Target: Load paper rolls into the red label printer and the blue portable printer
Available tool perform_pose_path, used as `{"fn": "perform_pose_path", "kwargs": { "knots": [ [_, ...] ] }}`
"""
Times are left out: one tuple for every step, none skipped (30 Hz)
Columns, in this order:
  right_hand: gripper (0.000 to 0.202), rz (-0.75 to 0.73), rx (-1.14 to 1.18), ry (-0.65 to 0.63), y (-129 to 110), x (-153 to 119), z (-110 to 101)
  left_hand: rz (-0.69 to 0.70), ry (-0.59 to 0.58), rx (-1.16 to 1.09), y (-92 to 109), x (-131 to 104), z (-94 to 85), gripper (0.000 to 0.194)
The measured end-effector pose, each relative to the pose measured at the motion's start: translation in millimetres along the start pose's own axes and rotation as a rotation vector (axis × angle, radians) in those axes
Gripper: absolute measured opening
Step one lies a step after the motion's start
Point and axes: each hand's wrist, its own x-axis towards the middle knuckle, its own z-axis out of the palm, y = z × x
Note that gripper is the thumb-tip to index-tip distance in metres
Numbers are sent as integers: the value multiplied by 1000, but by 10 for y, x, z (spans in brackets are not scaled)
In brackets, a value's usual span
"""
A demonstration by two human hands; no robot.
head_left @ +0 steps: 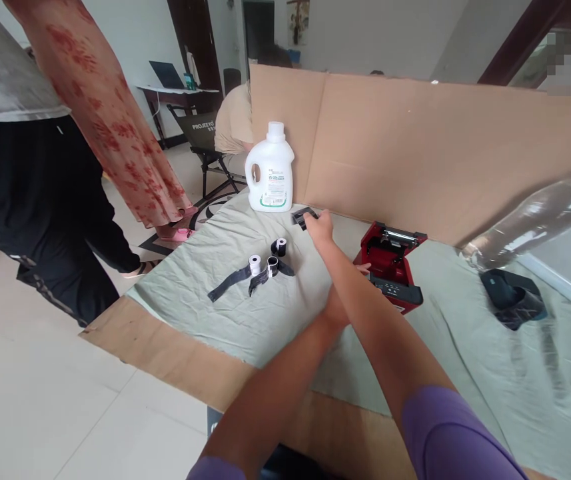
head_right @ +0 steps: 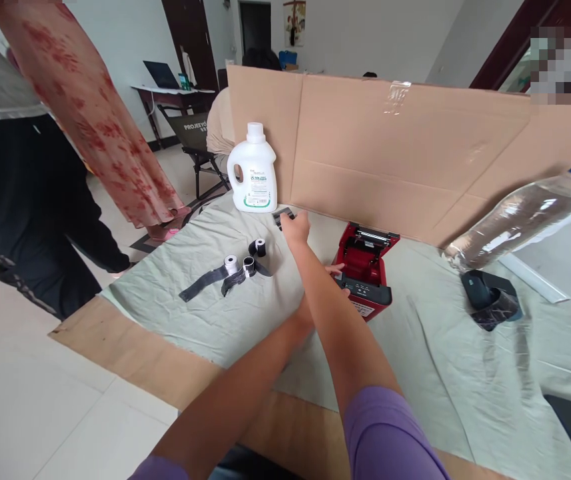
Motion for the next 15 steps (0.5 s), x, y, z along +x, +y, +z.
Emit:
{"fn": "perform_pose_path", "kwargs": {
  "knots": [
    [24, -40, -77, 35, 38, -13, 56, -8, 5, -2, 17, -1, 7, 41],
    [28, -80, -178, 53, 81, -35, 115, -17, 7, 21, 40, -4, 10, 42],
    [31, -121, -302, 43, 126, -61, 175, -27, 8, 63, 68, -7, 9, 42],
    [33, -159, -430, 5, 175, -90, 234, -37, 9, 111, 100, -11, 5, 42],
    [34, -184, -539, -52, 223, -118, 288, -44, 7, 161, 132, -14, -3, 41],
    [35, -191, -612, -112, 268, -144, 334, -48, 4, 202, 162, -18, -11, 40],
    [34, -188, -657, -160, 306, -164, 368, -51, -1, 232, 185, -20, -18, 40],
    [34, -183, -679, -192, 331, -179, 387, -51, -6, 250, 201, -20, -24, 39],
    [33, -178, -687, -205, 341, -188, 390, -49, -11, 258, 206, -19, -28, 39],
    [34, -175, -690, -201, 332, -195, 377, -42, -15, 261, 202, -15, -29, 40],
    [36, -185, -694, -180, 304, -203, 349, -31, -18, 264, 191, -10, -28, 40],
    [39, -213, -692, -141, 260, -216, 310, -19, -18, 269, 176, -4, -26, 40],
    [41, -264, -679, -100, 203, -238, 265, -10, -20, 274, 161, 2, -23, 41],
    [42, -342, -656, -74, 140, -273, 218, -7, -25, 280, 150, 8, -21, 41],
    [40, -440, -628, -82, 78, -322, 174, -7, -30, 286, 144, 12, -20, 40]
  ]
}}
